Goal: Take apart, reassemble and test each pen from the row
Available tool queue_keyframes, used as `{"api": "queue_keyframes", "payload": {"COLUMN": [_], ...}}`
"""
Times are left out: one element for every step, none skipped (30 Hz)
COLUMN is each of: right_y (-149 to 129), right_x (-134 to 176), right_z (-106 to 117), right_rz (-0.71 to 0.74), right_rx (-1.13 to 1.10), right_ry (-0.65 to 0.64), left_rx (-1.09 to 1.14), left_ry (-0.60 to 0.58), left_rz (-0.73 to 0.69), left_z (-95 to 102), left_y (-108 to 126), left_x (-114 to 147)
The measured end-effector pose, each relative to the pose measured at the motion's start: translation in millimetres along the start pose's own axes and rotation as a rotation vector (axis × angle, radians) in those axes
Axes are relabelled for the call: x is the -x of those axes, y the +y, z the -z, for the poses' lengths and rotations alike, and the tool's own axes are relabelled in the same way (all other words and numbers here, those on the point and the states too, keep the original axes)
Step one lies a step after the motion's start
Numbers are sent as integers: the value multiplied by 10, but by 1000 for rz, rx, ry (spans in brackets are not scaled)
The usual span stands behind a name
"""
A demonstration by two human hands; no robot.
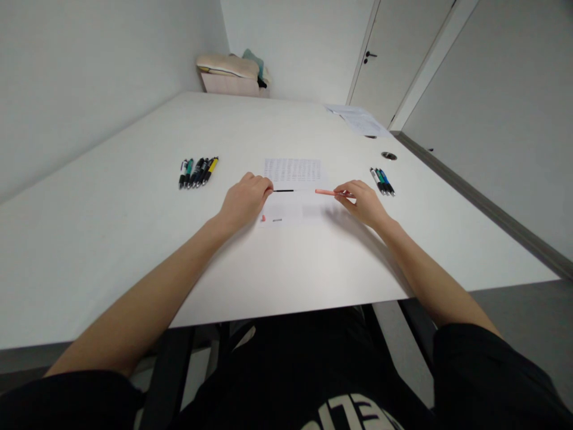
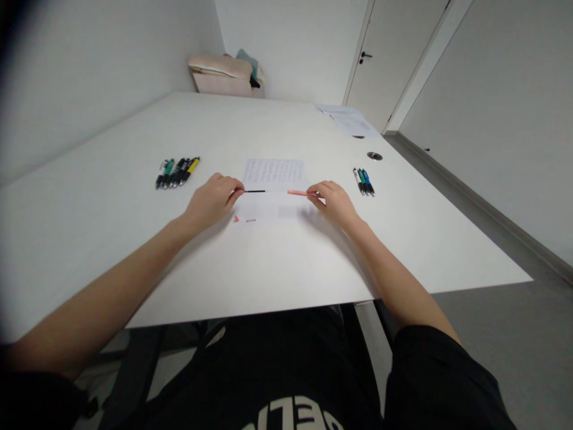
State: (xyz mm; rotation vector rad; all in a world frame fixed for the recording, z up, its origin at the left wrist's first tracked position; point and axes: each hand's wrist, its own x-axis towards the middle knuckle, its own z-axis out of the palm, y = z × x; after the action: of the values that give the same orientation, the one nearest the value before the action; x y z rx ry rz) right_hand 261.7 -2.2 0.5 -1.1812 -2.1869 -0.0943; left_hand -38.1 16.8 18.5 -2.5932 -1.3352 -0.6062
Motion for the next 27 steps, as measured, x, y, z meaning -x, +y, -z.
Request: {"api": "queue_keyframes", "payload": {"right_y": [-1, -2, -2, -3, -4, -6, -9, -13, -17, -21, -27, -33, -40, -49, -59, -71, -83, -96, -108, -119, -129, -136, -141, -144, -146, -146, -147], "right_x": [-2, -3, -4, -5, -6, -7, -9, -10, -11, -13, -16, -18, -22, -25, -29, -33, -37, -40, -43, -45, -46, -46, -46, -45, -44, -43, -42], "right_z": [-2, -4, -6, -9, -11, -14, -16, -18, -20, -22, -23, -24, -26, -27, -29, -32, -36, -40, -45, -50, -55, -60, -65, -69, -73, -77, -81], "right_rz": [3, 8, 12, 16, 19, 20, 20, 19, 19, 21, 23, 25, 27, 28, 30, 32, 35, 41, 47, 54, 61, 68, 73, 75, 74, 71, 68], "right_rx": [4, 8, 10, 10, 8, 5, 2, -1, -4, -7, -9, -10, -10, -11, -11, -10, -8, -6, -2, 2, 7, 11, 14, 16, 17, 17, 17], "right_ry": [4, 9, 12, 13, 11, 9, 5, 2, 0, -1, -2, -4, -8, -12, -18, -24, -28, -31, -32, -33, -32, -30, -28, -26, -25, -25, -26], "left_rx": [1, 3, 5, 6, 6, 6, 7, 9, 12, 15, 18, 21, 25, 30, 37, 45, 52, 60, 69, 80, 93, 109, 126, 146, 166, 188, 211], "left_ry": [0, -2, -2, -2, -1, 1, 3, 4, 3, 1, -1, -3, -2, 1, 4, 6, 7, 7, 8, 10, 14, 18, 21, 22, 20, 16, 12], "left_rz": [-3, -5, -5, -6, -8, -10, -15, -18, -20, -19, -17, -16, -17, -22, -28, -33, -36, -36, -35, -35, -37, -40, -41, -42, -42, -44, -48], "left_z": [1, 2, 1, -1, -4, -7, -10, -12, -13, -13, -12, -10, -8, -6, -4, -2, -1, 0, -1, -2, -6, -10, -16, -23, -30, -39, -48], "left_y": [3, 5, 8, 12, 15, 19, 23, 27, 32, 38, 46, 54, 63, 74, 85, 98, 110, 122, 132, 141, 147, 151, 152, 151, 148, 145, 142], "left_x": [-1, -1, -2, -2, -3, -3, -3, -3, -3, -3, -3, -3, -3, -4, -4, -4, -4, -4, -3, -1, 1, 4, 8, 10, 13, 14, 14]}}
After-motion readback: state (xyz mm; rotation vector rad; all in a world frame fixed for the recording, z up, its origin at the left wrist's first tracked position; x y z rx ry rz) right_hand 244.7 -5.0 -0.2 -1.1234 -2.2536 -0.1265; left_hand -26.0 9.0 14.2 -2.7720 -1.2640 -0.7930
